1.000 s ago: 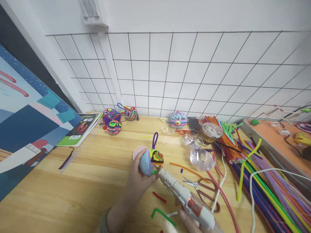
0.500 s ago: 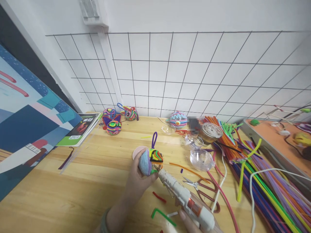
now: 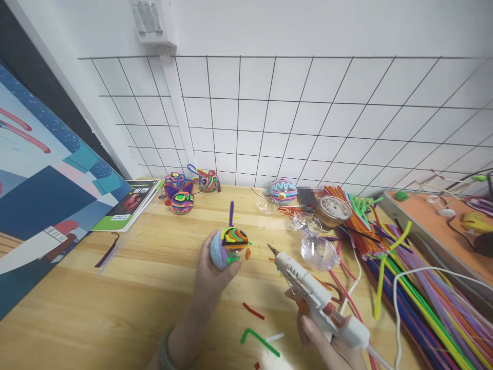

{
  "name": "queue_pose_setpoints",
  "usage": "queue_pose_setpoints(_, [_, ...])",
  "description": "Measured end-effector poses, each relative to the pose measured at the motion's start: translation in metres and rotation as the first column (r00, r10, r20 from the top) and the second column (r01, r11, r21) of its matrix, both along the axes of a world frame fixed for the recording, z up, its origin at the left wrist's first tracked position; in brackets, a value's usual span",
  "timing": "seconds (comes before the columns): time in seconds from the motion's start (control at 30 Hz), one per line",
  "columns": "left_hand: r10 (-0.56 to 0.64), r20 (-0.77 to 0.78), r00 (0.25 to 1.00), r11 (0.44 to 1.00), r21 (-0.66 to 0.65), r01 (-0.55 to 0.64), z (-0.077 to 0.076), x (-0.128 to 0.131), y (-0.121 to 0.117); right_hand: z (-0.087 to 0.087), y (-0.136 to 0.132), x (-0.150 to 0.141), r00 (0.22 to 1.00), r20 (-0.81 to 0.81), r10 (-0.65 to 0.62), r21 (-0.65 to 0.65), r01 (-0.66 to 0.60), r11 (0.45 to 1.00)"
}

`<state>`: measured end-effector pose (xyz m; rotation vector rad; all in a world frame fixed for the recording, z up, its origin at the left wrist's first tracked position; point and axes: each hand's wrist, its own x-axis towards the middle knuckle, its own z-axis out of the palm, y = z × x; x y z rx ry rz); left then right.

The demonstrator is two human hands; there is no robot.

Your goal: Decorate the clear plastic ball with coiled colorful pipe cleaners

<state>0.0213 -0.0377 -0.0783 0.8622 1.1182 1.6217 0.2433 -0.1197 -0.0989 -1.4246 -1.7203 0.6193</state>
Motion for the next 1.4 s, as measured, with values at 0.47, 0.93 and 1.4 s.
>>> queue_pose_setpoints(0.47, [0.139, 0.107, 0.984, 0.987, 0.064, -0.146, 0.011, -0.014, -0.004, -0.023, 0.023, -0.045, 0.868, 0.492, 0.070, 0.014, -0.088, 0.996])
queue_pose_setpoints(0.93, [0.104, 0.080, 0.991, 0.994, 0.031, -0.106, 0.011, -0.009, -0.008, -0.012, 0.035, -0.063, 0.698, 0.707, 0.112, -0.037, -0.121, 0.992])
queue_pose_setpoints(1.4, [0.028, 0.088, 0.996, 0.999, 0.014, -0.029, 0.005, -0.006, -0.007, -0.010, 0.119, -0.038, 0.551, 0.825, 0.128, -0.229, 0.118, 0.966])
